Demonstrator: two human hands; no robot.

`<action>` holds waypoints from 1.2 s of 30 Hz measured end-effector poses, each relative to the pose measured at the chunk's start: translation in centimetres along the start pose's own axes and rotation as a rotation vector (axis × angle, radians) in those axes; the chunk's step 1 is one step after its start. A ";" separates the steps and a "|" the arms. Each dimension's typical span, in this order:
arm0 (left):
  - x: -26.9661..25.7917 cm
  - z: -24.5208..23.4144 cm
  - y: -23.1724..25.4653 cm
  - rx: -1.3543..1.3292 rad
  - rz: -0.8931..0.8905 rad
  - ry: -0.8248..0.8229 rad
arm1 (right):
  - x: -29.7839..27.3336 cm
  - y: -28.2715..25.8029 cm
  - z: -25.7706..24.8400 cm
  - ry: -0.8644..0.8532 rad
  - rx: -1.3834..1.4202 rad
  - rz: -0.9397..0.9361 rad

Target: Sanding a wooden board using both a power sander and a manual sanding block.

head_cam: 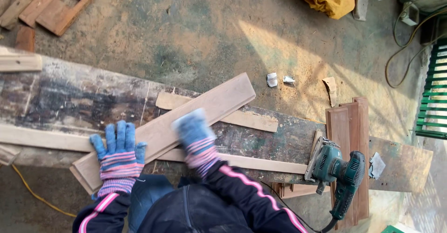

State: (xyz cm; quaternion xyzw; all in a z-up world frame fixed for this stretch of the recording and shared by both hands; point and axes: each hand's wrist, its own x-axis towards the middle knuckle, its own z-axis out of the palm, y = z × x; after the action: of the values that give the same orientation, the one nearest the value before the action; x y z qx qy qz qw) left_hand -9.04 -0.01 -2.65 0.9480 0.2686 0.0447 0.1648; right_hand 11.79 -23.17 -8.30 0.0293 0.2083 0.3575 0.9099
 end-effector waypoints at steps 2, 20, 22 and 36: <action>-0.1 0.2 -0.4 -0.033 0.043 0.037 | -0.9 0.2 2.4 0.424 1.185 0.162; 2.3 -1.9 -6.4 0.181 0.183 -0.051 | -0.3 9.8 8.1 1.646 2.833 0.040; 2.6 -3.5 -6.6 0.113 0.186 -0.024 | 1.0 3.6 8.1 1.504 2.842 0.138; 3.4 -3.2 -6.7 0.283 0.186 -0.053 | 2.6 8.2 5.1 1.599 2.699 0.335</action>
State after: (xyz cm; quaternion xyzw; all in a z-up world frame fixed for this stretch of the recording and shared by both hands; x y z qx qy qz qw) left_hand -10.00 8.05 -1.86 0.9834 0.1788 -0.0034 0.0317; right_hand 10.32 -14.88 -2.89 -0.6192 -0.7624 0.0691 0.1749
